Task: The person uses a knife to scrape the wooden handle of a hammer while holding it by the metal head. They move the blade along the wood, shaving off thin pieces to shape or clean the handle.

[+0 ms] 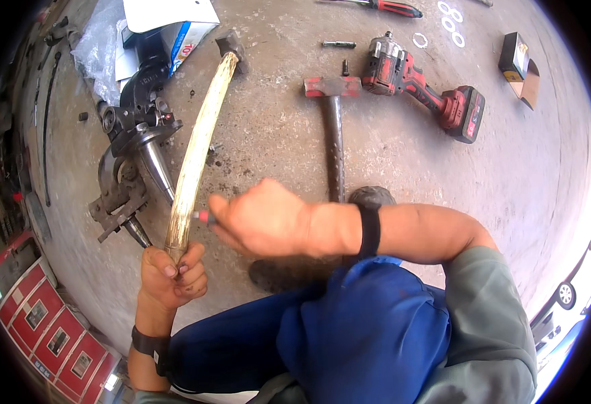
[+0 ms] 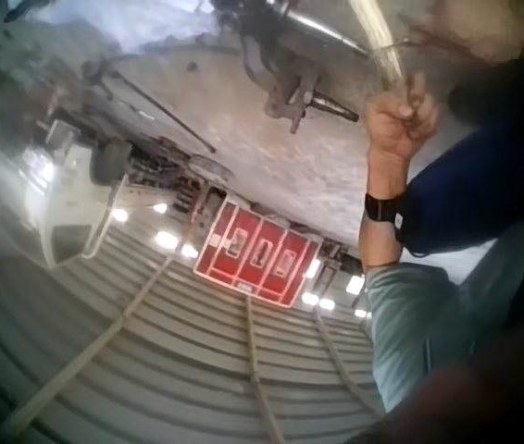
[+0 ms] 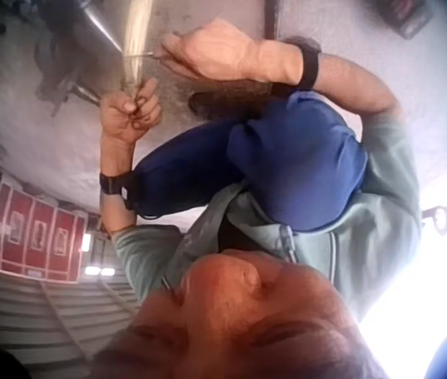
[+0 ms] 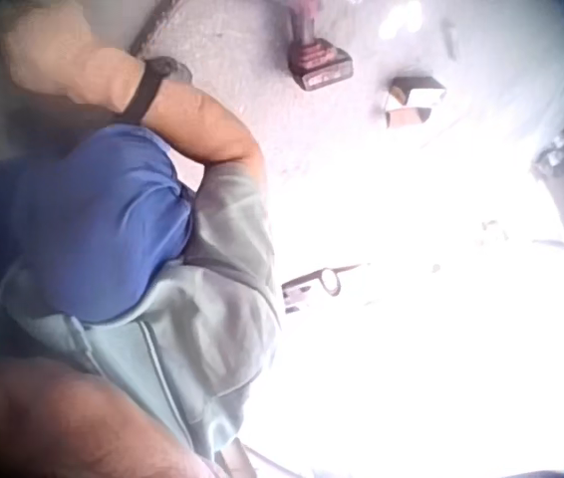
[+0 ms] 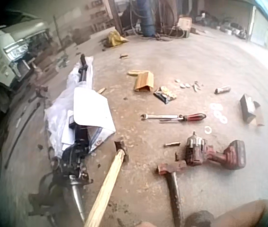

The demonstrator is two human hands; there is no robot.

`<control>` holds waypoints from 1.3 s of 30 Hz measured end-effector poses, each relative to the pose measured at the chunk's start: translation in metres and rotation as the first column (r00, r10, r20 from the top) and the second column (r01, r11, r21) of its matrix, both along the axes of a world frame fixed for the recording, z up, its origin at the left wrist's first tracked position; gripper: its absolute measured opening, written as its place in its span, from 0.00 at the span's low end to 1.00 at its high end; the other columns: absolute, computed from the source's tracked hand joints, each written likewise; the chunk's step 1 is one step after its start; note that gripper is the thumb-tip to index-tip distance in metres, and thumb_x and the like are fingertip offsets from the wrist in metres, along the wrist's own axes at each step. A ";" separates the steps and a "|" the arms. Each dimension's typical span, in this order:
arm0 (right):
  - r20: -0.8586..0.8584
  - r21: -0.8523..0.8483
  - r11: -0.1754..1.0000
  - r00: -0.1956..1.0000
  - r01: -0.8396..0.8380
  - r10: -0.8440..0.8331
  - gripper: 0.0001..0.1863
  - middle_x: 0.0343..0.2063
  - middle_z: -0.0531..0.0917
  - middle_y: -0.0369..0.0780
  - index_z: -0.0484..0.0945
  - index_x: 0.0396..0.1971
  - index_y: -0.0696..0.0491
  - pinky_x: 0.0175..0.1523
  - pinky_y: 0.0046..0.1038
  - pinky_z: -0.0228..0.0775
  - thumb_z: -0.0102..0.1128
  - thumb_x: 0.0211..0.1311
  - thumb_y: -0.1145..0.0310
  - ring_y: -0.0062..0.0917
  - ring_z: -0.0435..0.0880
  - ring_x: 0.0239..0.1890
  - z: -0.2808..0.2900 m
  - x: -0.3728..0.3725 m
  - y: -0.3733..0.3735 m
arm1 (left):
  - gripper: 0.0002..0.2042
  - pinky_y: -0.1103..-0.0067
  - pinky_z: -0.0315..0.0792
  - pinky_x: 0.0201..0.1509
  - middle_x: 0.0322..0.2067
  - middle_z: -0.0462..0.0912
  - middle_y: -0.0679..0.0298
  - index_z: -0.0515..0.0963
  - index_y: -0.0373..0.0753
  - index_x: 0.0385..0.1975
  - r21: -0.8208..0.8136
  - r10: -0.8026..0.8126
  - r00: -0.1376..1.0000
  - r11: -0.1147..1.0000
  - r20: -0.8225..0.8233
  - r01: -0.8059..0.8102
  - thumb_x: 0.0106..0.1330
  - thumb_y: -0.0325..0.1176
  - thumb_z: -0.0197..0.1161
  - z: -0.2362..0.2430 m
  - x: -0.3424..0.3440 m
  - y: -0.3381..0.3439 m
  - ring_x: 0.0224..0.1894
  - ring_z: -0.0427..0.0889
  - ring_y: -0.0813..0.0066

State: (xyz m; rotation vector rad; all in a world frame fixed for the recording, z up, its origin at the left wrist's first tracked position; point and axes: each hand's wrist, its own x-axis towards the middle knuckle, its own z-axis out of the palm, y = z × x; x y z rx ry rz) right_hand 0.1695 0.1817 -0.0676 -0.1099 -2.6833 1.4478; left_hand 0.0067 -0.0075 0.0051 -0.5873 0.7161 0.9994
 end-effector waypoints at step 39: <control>0.145 -0.060 0.997 0.988 -0.038 0.046 0.16 0.14 0.79 0.47 0.70 0.36 0.56 0.27 0.49 0.75 0.53 0.70 0.56 0.49 0.82 0.20 -0.021 0.028 0.007 | 0.16 0.84 0.60 0.21 0.26 0.76 0.56 0.75 0.30 0.38 -0.087 -0.196 0.940 0.980 -0.278 0.179 0.48 0.20 0.69 0.002 0.018 0.006 0.20 0.69 0.78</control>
